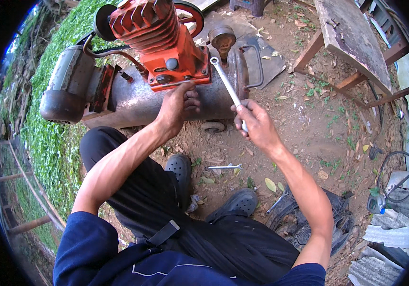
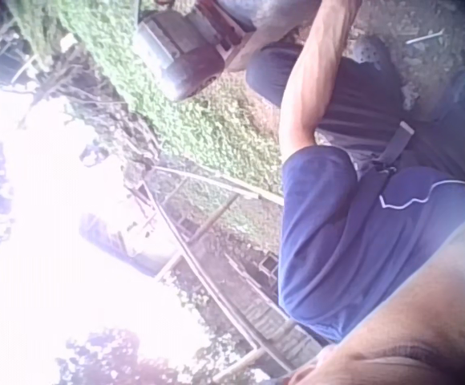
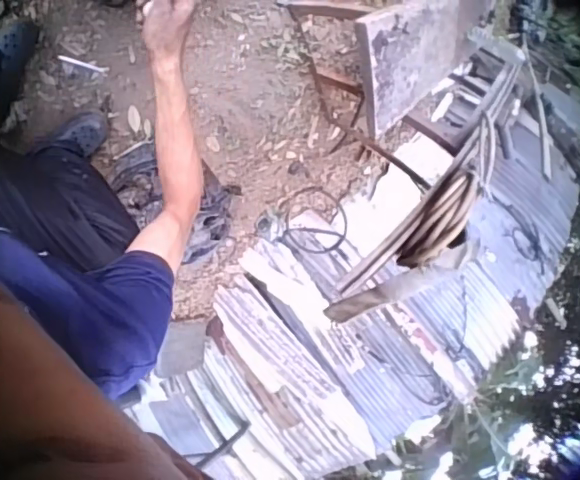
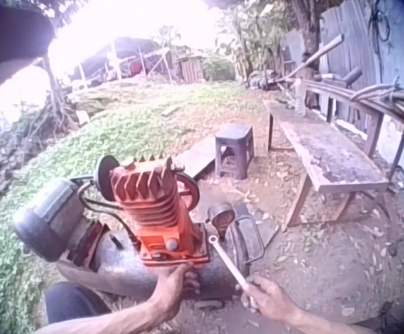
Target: The person works on a motor and air compressor assembly, using a wrench to tighten or loosen bolts on the pump and motor housing.
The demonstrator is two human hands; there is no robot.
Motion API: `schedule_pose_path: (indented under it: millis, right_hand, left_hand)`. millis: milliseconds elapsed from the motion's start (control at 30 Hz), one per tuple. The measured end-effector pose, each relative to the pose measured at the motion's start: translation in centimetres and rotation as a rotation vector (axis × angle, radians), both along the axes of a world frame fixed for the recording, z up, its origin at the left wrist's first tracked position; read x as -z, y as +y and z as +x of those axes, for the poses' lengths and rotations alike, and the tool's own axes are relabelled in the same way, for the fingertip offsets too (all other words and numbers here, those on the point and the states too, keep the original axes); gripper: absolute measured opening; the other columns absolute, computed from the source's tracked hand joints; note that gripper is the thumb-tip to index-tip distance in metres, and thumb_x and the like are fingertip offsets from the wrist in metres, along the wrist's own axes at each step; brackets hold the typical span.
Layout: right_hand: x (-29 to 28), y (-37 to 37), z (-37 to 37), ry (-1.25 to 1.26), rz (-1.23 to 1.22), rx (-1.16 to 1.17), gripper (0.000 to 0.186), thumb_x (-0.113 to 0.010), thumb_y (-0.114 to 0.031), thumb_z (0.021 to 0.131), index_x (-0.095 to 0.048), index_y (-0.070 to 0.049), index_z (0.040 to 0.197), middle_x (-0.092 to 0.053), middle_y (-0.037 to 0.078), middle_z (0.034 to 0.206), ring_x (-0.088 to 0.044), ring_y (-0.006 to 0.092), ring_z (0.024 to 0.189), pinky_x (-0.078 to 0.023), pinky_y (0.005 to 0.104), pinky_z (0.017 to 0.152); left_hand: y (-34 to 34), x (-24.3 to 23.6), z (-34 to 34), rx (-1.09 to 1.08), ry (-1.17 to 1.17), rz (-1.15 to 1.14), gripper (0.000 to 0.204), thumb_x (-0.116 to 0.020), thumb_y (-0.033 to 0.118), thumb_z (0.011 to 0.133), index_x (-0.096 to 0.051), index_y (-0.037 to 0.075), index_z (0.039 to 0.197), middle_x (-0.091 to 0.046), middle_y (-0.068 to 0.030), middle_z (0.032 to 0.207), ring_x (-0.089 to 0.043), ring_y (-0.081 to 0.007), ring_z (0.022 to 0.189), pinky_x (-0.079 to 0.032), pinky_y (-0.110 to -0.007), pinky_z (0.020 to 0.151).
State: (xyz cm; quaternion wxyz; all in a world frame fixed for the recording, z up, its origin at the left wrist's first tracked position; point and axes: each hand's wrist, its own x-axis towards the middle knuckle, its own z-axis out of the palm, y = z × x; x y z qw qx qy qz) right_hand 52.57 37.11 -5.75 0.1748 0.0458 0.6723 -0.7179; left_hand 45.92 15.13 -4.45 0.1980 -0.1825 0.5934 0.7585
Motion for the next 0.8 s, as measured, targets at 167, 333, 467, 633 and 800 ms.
schedule_pose_path:
  millis: [167, 333, 467, 633, 800]
  right_hand:
    - [0.7, -2.1, 1.3, -0.021, -0.221, -0.097, 0.022, -0.047, -0.021, 0.101, -0.050, -0.003, 0.115, -0.061, 0.004, 0.081, -0.052, 0.0064, 0.062, -0.042, 0.0208, 0.053]
    - [3.0, -3.3, 1.1, 0.142, -0.217, -0.091, 0.018, -0.060, -0.016, 0.095, -0.057, -0.003, 0.107, -0.065, 0.003, 0.087, -0.057, 0.0059, 0.072, -0.046, 0.0209, 0.060]
    - [1.7, -3.1, -0.7, 0.154, -0.136, 0.006, 0.013, -0.069, -0.011, 0.088, -0.064, -0.003, 0.096, -0.065, 0.001, 0.080, -0.058, 0.0055, 0.067, -0.047, 0.0203, 0.056]
    - [0.3, -3.2, -4.0, 0.190, -0.145, 0.093, 0.012, -0.067, -0.010, 0.088, -0.066, -0.002, 0.096, -0.064, 0.003, 0.074, -0.060, 0.0081, 0.060, -0.048, 0.0217, 0.051]
    - [-0.1, -4.6, -6.3, 0.211, -0.250, 0.110, 0.017, -0.064, -0.016, 0.092, -0.065, -0.002, 0.101, -0.066, 0.007, 0.083, -0.065, 0.0144, 0.069, -0.055, 0.0253, 0.057]
  left_hand:
    - [0.2, 0.8, 1.4, 0.122, 0.005, -0.111, 0.024, -0.053, 0.030, 0.097, -0.056, 0.006, 0.099, -0.060, -0.0031, 0.086, -0.059, -0.0131, 0.072, -0.049, -0.031, 0.065]
    - [0.3, 0.4, 2.1, 0.275, -0.043, -0.194, 0.031, -0.048, 0.036, 0.100, -0.058, 0.006, 0.100, -0.061, -0.0038, 0.089, -0.060, -0.0140, 0.083, -0.051, -0.033, 0.073]
    - [-0.5, 0.3, 2.1, 0.298, -0.056, -0.165, 0.035, -0.047, 0.038, 0.100, -0.056, 0.005, 0.106, -0.064, -0.0068, 0.097, -0.061, -0.0156, 0.086, -0.051, -0.034, 0.076]
    - [-1.6, -0.2, 1.7, 0.270, -0.051, -0.019, 0.035, -0.043, 0.035, 0.102, -0.053, 0.004, 0.112, -0.066, -0.0105, 0.106, -0.065, -0.0185, 0.087, -0.053, -0.033, 0.079]
    - [-2.0, -0.3, 1.2, 0.105, 0.124, -0.003, 0.027, -0.047, 0.026, 0.101, -0.051, 0.003, 0.115, -0.066, -0.0098, 0.106, -0.065, -0.0176, 0.086, -0.054, -0.032, 0.079]
